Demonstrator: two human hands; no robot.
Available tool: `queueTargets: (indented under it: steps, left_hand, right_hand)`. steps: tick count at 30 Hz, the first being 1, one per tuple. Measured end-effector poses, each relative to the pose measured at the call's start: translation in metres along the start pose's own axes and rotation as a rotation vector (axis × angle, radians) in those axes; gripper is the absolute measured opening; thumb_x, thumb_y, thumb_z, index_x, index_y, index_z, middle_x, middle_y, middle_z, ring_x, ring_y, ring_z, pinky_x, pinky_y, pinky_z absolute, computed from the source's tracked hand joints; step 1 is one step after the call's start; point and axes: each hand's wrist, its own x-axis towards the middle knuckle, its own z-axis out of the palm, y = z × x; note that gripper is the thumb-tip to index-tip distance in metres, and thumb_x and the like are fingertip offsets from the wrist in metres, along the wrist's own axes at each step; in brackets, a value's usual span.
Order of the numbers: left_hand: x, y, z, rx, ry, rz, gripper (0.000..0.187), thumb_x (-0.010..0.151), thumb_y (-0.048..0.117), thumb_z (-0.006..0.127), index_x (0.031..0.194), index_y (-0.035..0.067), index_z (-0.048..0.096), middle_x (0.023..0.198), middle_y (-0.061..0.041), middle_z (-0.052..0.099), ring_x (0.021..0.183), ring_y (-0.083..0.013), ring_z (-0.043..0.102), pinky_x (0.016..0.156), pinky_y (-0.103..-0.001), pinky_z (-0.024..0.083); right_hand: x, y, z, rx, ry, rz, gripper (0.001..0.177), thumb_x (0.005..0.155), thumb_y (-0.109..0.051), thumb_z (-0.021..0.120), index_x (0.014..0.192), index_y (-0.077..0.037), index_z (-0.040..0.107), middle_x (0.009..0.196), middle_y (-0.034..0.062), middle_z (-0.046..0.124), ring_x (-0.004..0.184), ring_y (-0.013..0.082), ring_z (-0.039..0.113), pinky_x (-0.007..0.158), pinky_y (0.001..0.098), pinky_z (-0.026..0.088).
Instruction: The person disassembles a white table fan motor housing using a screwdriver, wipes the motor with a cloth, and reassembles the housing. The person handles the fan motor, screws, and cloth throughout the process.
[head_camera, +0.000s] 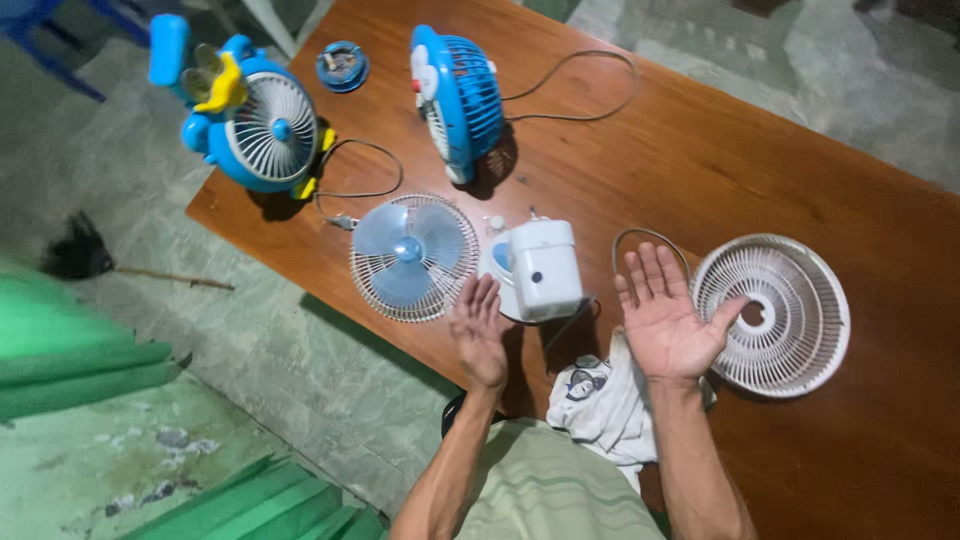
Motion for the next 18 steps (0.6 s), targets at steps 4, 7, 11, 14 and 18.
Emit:
queueTargets:
  steps: [4,7,11,14,18]
  left_hand:
    - [-0.028,0.002,-0.011,0.178,0.208,-0.129,0.065,0.107,0.047,0.039,0.142,-0.006,0.047,0.132,-0.023,0.06,0.115,-0.0299,0.062,0.105,-0.042,0.049]
    - [-0.057,-0.003,-0.014,0.54,0.172,-0.222,0.048,0.104,0.03,0.056,0.135,-0.006,0.057,0.121,-0.02,0.065,0.103,-0.0249,0.064,0.095,-0.037,0.053]
    - [-0.09,-0.031,0.004,0.871,-0.164,-0.497,0.053,0.087,0.013,0.07,0.135,-0.003,0.057,0.115,-0.017,0.068,0.104,-0.0236,0.066,0.092,-0.035,0.056]
    - [-0.103,-0.058,0.022,1.194,-0.566,-0.308,0.067,0.077,0.014,0.083,0.133,-0.009,0.055,0.12,-0.028,0.064,0.11,-0.0365,0.063,0.094,-0.042,0.051]
    - [-0.112,-0.09,0.039,1.348,-0.693,-0.332,0.037,0.085,0.013,0.074,0.116,-0.004,0.066,0.104,-0.028,0.07,0.098,-0.0422,0.068,0.086,-0.047,0.054]
  right_hand:
    - [-0.021,-0.01,-0.005,-0.048,0.039,-0.029,0.109,0.095,-0.084,0.037,0.153,0.008,0.049,0.158,0.0252,0.05,0.148,0.041,0.043,0.125,0.0564,0.032]
    - [-0.038,-0.022,-0.029,-0.37,0.149,-0.055,0.095,0.098,-0.073,0.043,0.152,0.004,0.047,0.153,0.0225,0.052,0.142,0.0374,0.047,0.121,0.0522,0.037]
    - [-0.058,-0.04,-0.078,-1.121,0.49,-0.043,0.074,0.095,-0.044,0.064,0.148,0.004,0.046,0.139,0.0221,0.062,0.121,0.0334,0.062,0.104,0.0448,0.049]
    - [-0.08,-0.033,-0.115,-1.475,0.553,-0.069,0.066,0.093,-0.024,0.07,0.148,0.005,0.047,0.139,0.0195,0.063,0.12,0.0276,0.066,0.099,0.0377,0.053]
    - [-0.11,-0.008,-0.149,-1.897,0.699,-0.026,0.058,0.087,-0.011,0.077,0.14,0.005,0.058,0.121,0.0242,0.069,0.109,0.0297,0.069,0.091,0.0348,0.052]
